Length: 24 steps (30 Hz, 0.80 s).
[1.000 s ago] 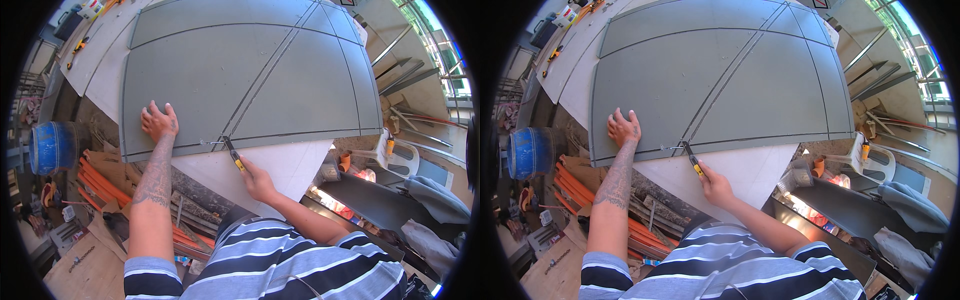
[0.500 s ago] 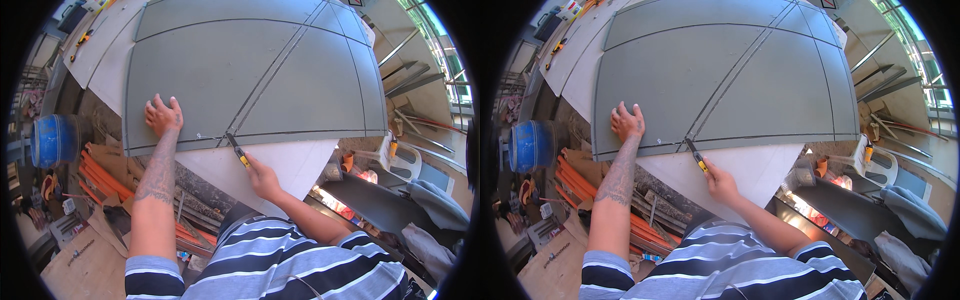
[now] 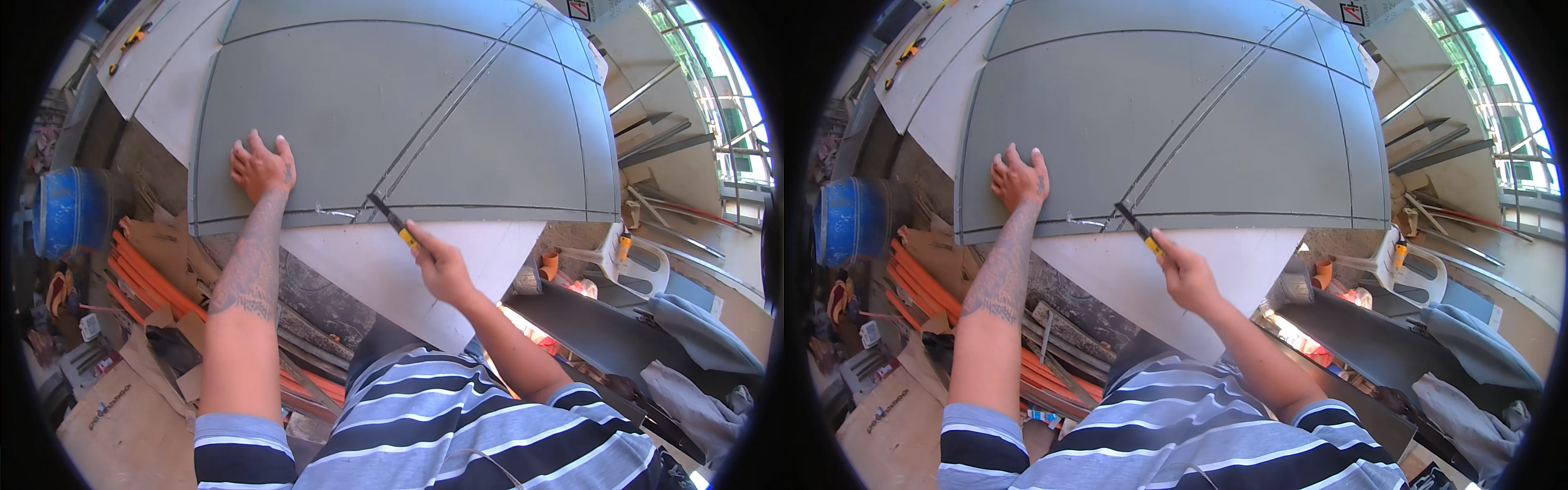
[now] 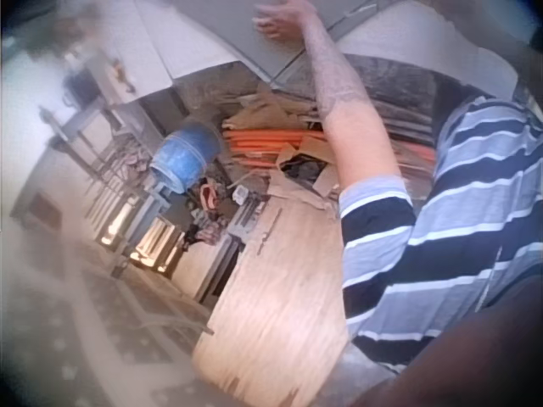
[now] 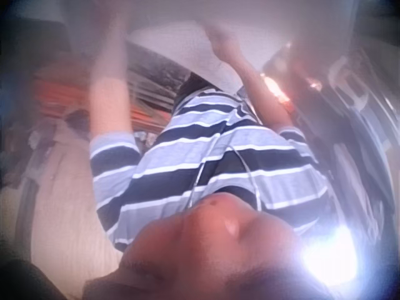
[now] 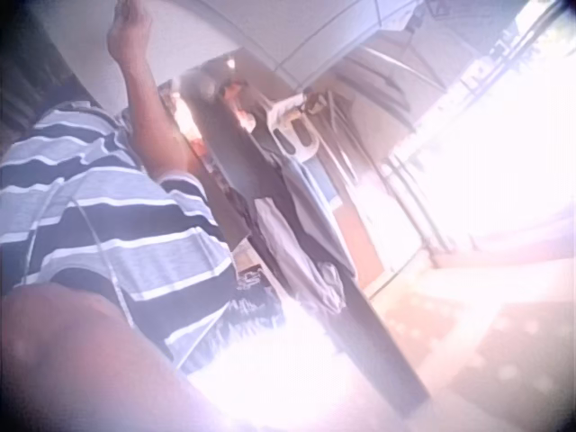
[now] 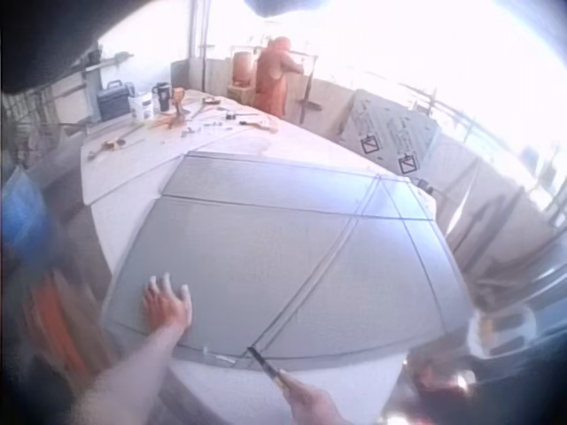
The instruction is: The person uses a utility knife to score and cut a large gray composite panel laid on a workbench. They repeatedly score along pre-marked lines, rotate the panel to access different edges, and continue cutting until the panel is separated into sections.
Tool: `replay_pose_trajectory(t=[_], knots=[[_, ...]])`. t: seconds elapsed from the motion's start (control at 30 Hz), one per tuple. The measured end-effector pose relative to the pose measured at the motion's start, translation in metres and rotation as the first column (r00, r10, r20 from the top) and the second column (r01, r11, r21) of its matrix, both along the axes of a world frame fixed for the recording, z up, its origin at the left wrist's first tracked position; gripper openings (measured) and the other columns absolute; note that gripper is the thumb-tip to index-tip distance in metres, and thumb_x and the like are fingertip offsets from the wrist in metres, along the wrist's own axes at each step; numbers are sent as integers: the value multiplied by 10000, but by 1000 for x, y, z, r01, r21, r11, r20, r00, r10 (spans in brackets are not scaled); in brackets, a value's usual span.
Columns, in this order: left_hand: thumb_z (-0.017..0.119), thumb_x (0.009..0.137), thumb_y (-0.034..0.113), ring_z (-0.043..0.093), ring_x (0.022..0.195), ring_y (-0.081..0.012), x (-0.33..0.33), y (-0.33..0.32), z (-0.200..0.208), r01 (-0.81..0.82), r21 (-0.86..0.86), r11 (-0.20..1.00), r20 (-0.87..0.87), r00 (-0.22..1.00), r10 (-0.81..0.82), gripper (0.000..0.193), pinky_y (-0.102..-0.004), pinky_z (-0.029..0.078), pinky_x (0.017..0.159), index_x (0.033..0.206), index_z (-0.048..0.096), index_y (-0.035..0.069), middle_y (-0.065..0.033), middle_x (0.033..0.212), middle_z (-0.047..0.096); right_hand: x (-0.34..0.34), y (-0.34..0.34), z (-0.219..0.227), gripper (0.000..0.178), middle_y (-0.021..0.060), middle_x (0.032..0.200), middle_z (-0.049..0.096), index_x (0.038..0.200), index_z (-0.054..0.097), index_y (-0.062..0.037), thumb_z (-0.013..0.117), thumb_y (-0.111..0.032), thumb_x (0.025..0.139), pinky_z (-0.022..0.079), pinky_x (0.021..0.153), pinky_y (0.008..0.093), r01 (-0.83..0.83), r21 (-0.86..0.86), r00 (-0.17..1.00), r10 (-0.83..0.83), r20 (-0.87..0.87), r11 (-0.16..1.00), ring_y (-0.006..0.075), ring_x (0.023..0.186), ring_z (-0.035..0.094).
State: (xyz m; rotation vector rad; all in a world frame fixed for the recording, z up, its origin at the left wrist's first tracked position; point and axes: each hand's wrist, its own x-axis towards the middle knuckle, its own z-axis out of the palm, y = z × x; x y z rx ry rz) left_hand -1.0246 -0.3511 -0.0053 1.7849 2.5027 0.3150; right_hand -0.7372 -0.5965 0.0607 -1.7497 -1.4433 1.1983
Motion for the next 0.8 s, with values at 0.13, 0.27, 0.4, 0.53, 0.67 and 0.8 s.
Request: replay_pose_trajectory(t=[0.13,0.27,0.4,0.53,0.67,0.8], knots=[[521,1075,521,290,1580,-389,-5,2,-10,4,31,1000,-18,1000,-4,646,-579,204,1293,1588,423,142,-232,1640,372,9,14,6,475,146,948,737,1530,619,-132,628,-83,1057,526,761,317,-67,-101,998,67,-5,993,168,751,603],[519,1073,525,292,1585,-390,-3,2,-6,9,24,1000,15,1000,-9,651,-577,211,1294,1594,426,145,-234,1646,374,5,1,-15,489,43,920,691,1556,600,-124,626,-83,1069,511,733,282,-4,-143,996,-10,-93,990,113,755,569],[521,1070,529,286,1592,-391,-5,0,-1,3,6,1000,28,1000,-3,663,-575,210,1295,1605,420,150,-238,1656,366,6,-6,-20,491,-29,825,579,1570,597,-133,613,-75,1083,494,654,255,72,-160,975,-103,-198,984,65,710,533],[524,1068,524,285,1592,-392,-5,-1,0,2,6,1000,29,1000,-2,657,-574,208,1296,1600,424,151,-238,1660,360,10,-1,-16,489,-24,833,590,1562,604,-133,611,-73,1076,522,670,266,34,-216,985,-69,-157,976,68,710,553],[535,1060,542,286,1588,-393,-4,1,-5,-14,9,1000,15,1000,13,670,-581,203,1290,1602,434,160,-233,1658,369,13,2,-11,498,-2,861,618,1560,610,-157,614,-65,1070,524,684,279,2,-250,979,-53,-199,968,83,722,570],[541,1057,550,285,1587,-392,-6,1,-12,-7,43,999,5,1000,7,678,-587,195,1289,1607,433,168,-232,1653,379,20,11,3,514,102,928,711,1546,623,-182,625,-50,1049,545,754,334,-150,-36,988,151,41,988,215,768,644]])
